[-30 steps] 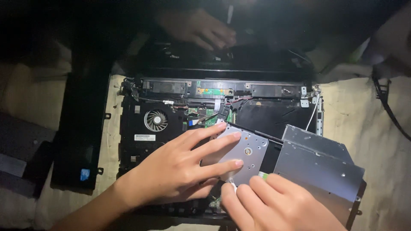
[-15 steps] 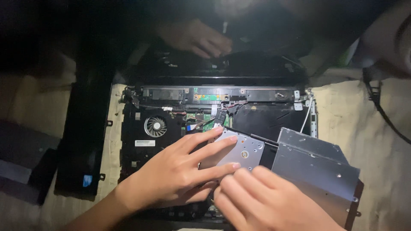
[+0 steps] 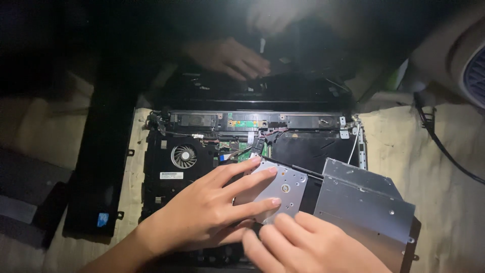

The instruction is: Installing or reseating an internal component, such as an optical drive, into a laptop chassis.

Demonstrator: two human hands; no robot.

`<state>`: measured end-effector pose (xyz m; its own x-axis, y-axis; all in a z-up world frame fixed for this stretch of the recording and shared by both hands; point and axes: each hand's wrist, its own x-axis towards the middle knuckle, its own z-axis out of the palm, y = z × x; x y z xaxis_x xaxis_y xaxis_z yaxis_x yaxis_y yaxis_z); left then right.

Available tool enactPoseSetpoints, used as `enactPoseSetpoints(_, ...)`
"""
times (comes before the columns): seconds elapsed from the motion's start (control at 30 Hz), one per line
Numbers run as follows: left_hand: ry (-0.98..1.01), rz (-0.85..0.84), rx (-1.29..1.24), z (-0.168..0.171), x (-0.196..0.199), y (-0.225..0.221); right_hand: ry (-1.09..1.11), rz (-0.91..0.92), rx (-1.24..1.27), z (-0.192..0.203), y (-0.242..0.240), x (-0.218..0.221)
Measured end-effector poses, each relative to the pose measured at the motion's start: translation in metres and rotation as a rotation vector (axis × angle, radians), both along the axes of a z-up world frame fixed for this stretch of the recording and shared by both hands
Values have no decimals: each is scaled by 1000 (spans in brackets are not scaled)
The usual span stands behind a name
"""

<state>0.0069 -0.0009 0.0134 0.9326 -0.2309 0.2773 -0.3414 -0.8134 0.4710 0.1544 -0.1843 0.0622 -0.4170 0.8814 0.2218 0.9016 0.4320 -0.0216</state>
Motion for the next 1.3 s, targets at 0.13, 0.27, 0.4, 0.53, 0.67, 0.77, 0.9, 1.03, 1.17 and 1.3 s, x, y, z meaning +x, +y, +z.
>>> enactPoseSetpoints(0.13, 8, 2, -48, 1, -1, 0, -72, -196, 83, -5, -2, -9)
enactPoseSetpoints(0.27, -30, 11, -3, 2, 1, -2, 15, -157, 36, 9, 8, -1)
enactPoseSetpoints(0.4, -3, 8, -34, 1, 1, 0, -39, -25, 29, 0, 2, 6)
enactPoseSetpoints(0.53, -11, 6, -46, 1, 1, 0, 44, -62, 1, -4, 2, 4)
enactPoseSetpoints(0.67, -12, 14, -22, 1, -1, 0, 119, -171, -61, -5, -3, -5)
enactPoseSetpoints(0.77, -9, 15, -23, -2, -2, 0, 31, -259, 8, -6, -2, -16)
enactPoseSetpoints(0.9, -37, 17, -58, -1, -3, 1, 158, -456, 27, -6, -4, -42)
enactPoseSetpoints(1.03, -38, 15, -49, 0, -2, 0, 102, -730, 96, -7, 0, -62)
enactPoseSetpoints(1.17, -23, 17, -32, 1, -1, 0, 221, -800, 53, 1, 0, -64)
enactPoseSetpoints(1.3, -27, 17, -26, 0, -1, -2, 189, -741, 41, 0, -3, -50)
